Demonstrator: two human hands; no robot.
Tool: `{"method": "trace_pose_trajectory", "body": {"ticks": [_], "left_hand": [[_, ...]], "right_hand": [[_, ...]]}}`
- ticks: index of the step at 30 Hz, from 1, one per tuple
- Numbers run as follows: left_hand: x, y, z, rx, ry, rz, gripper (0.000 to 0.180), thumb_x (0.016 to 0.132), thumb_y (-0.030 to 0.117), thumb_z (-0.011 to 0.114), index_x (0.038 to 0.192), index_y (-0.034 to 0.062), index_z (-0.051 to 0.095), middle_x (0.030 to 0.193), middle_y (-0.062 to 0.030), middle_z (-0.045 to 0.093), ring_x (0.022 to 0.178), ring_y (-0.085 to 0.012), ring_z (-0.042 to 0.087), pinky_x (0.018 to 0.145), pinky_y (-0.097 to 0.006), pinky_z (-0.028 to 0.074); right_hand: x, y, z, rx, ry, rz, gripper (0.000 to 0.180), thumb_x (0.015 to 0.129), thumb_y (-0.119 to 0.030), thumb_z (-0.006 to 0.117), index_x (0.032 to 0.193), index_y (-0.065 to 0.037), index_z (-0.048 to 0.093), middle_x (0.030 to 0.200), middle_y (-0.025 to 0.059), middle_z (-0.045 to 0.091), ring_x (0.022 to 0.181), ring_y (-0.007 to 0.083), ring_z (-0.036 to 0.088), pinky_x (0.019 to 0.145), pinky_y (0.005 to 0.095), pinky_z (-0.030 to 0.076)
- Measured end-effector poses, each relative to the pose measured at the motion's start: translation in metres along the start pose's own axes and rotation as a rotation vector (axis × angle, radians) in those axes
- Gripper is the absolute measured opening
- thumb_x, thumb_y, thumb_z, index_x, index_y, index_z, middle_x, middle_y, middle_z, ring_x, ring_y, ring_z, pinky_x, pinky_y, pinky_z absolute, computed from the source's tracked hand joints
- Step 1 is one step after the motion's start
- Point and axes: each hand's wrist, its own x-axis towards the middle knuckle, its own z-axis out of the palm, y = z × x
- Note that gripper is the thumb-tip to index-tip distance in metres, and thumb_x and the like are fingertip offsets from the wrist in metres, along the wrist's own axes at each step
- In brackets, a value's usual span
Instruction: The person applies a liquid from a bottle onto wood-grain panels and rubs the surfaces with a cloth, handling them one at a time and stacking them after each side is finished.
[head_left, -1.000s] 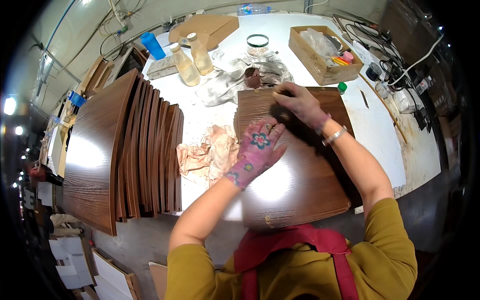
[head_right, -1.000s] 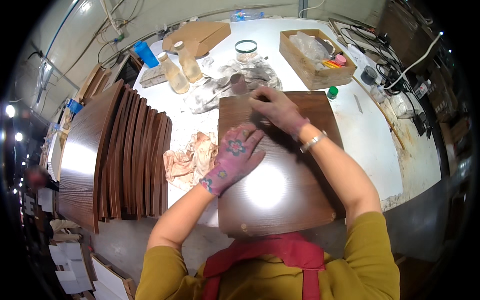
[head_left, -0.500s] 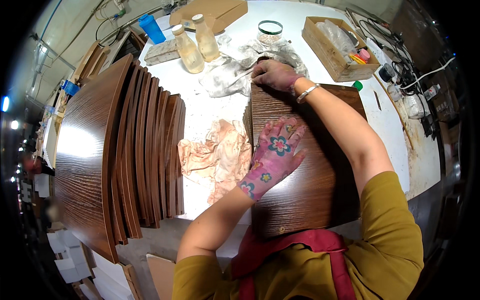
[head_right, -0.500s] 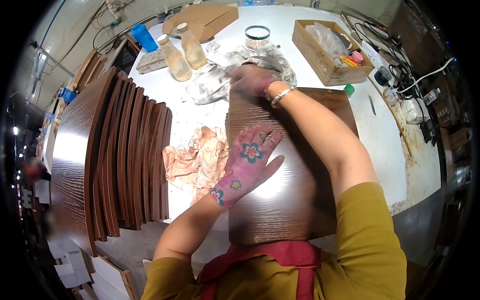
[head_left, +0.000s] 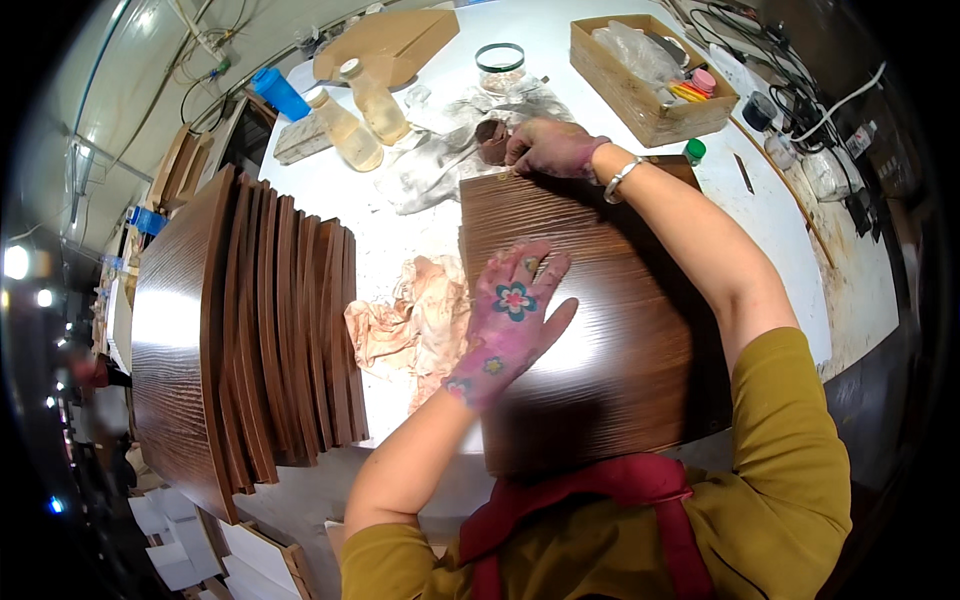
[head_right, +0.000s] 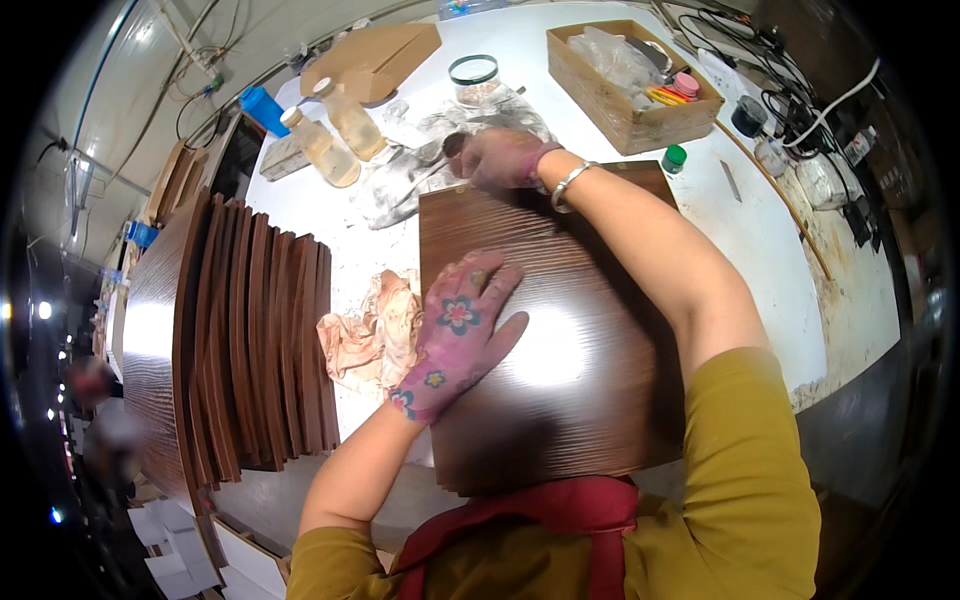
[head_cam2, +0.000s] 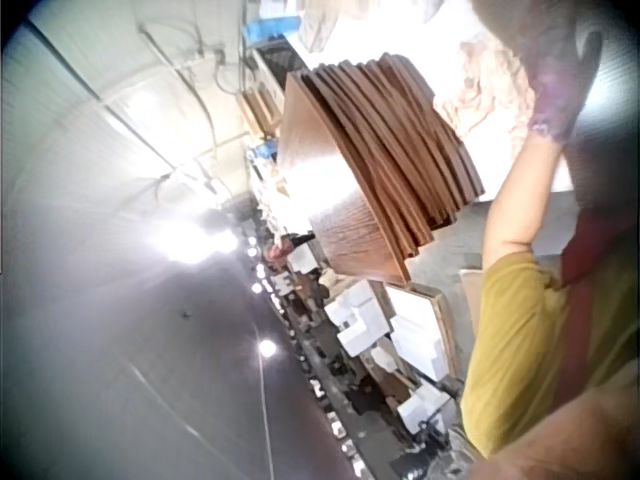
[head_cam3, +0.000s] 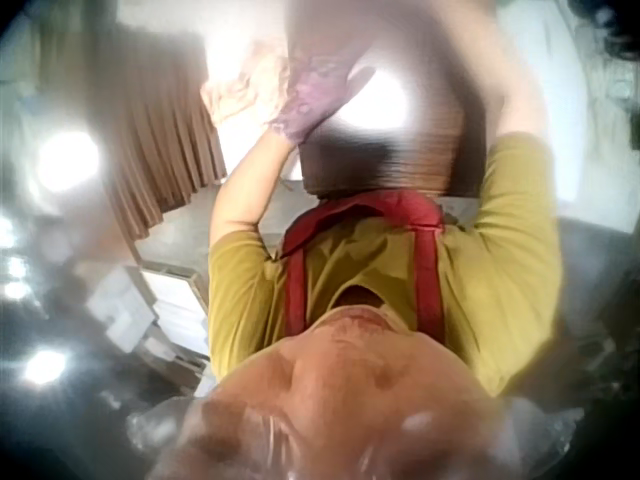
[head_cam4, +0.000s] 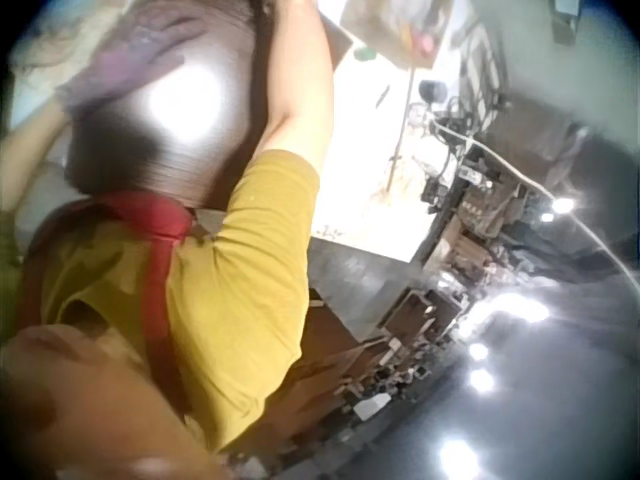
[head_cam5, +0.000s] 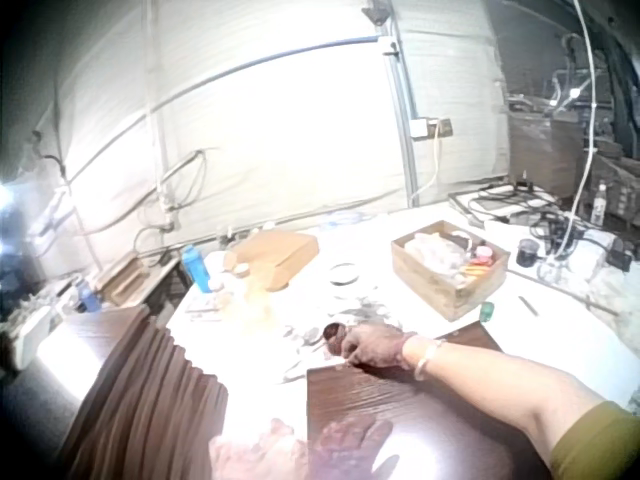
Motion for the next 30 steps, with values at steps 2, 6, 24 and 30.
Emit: {"method": "trace_pose_trajectory", "body": {"ticks": [2, 6, 24, 30], "left_hand": [[0.002, 0.003, -0.002, 0.010, -0.011, -0.013, 0.048, 0.091, 0.031, 0.065, 0.134, 0.0105, 0.059, 0.140, -0.0145, 0.050, 0.136, -0.0352, 0.043, 0.115, -0.050, 0.030], [0.006, 0.005, -0.002, 0.062, -0.001, 0.020, 0.049, 0.089, 0.028, 0.067, 0.133, 0.0079, 0.059, 0.140, -0.0154, 0.051, 0.135, -0.0374, 0.043, 0.115, -0.050, 0.031], [0.011, 0.016, 0.005, 0.144, 0.010, 0.001, 0.048, 0.091, 0.018, 0.068, 0.137, 0.0092, 0.058, 0.141, -0.0167, 0.051, 0.136, -0.0387, 0.043, 0.114, -0.049, 0.033], [0.009, 0.018, 0.004, 0.212, -0.023, -0.009, 0.047, 0.092, 0.018, 0.066, 0.138, 0.0079, 0.057, 0.142, -0.0175, 0.051, 0.136, -0.0392, 0.043, 0.114, -0.049, 0.033]], "right_hand": [[-0.021, 0.013, -0.016, -0.030, 0.029, 0.028, 0.027, 0.080, -0.022, 0.073, 0.105, -0.011, 0.075, 0.099, 0.0112, 0.074, 0.096, 0.0259, 0.069, 0.088, 0.0358, 0.051], [-0.054, 0.047, -0.044, 0.007, -0.040, 0.116, 0.021, 0.086, -0.020, 0.074, 0.102, -0.007, 0.073, 0.104, 0.0094, 0.068, 0.101, 0.0255, 0.064, 0.091, 0.0350, 0.049], [-0.194, 0.187, -0.063, 0.398, 0.667, 0.269, 0.022, 0.091, -0.026, 0.069, 0.100, -0.006, 0.071, 0.098, 0.0117, 0.069, 0.092, 0.0251, 0.063, 0.086, 0.0354, 0.049], [-0.198, 0.159, -0.035, 0.447, 0.723, 0.098, 0.024, 0.093, -0.025, 0.067, 0.103, -0.003, 0.069, 0.101, 0.0125, 0.068, 0.097, 0.0250, 0.063, 0.089, 0.0346, 0.049]]}}
